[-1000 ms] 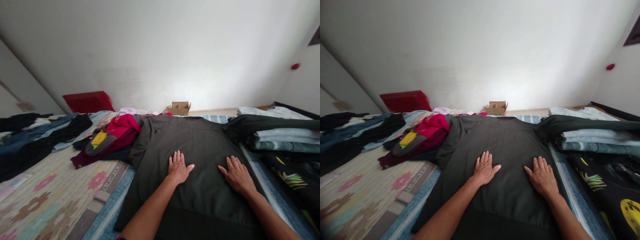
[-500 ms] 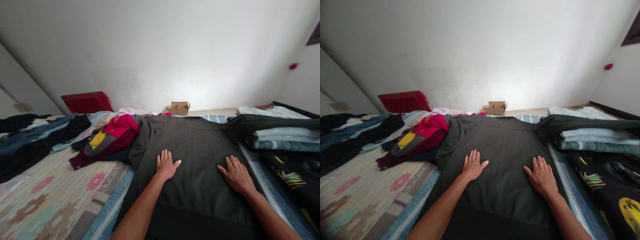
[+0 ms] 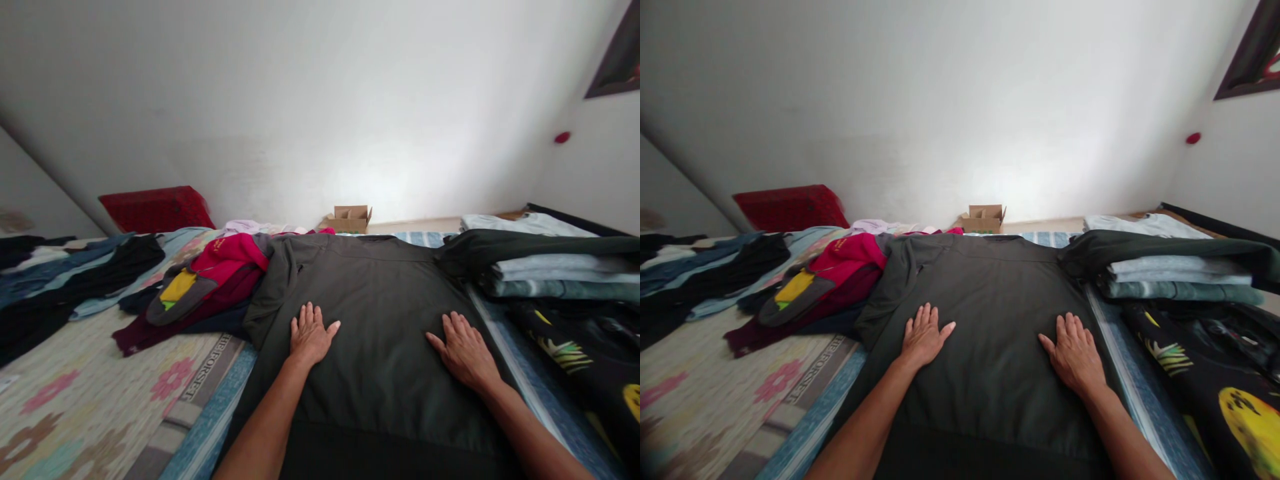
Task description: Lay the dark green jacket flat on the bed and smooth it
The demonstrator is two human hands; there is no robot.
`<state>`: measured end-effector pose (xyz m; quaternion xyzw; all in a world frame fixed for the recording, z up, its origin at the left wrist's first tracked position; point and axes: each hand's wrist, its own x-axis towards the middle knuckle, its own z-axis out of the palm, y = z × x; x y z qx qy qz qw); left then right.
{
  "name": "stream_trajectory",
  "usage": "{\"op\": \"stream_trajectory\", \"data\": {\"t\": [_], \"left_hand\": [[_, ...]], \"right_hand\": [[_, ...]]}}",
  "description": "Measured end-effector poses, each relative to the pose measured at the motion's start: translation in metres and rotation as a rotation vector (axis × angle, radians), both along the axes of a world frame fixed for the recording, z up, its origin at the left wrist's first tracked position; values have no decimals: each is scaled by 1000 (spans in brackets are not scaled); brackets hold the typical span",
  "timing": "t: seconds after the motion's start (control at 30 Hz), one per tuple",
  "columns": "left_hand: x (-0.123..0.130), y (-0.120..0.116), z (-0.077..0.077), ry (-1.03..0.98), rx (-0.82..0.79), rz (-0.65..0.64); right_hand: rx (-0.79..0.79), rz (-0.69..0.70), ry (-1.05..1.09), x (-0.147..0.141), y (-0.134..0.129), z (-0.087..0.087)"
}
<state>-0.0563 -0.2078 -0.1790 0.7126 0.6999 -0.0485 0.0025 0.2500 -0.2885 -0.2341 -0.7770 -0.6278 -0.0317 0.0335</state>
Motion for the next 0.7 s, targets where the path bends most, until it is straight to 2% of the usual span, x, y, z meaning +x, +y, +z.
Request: {"op": "stream_trajectory", "data": {"t": [0.17,0.3,0.47,0.57,0.7], "left_hand": [[13,5,15,-3,-13,-6],[37,19,21,-44,-2,-148],[59,34,7,-68,-53,-231],[60,37,-2,-59,-53,-226],[58,38,-6,-46,-31,-227]], "right_hand": [[1,-8,26,-2,2,2],[-3,-15,47,-3,4,4],[-15,-29,91,-5,5,7],[-22,-40,129,-7,6,11],[-37,-52,153,-8,7,15]]}}
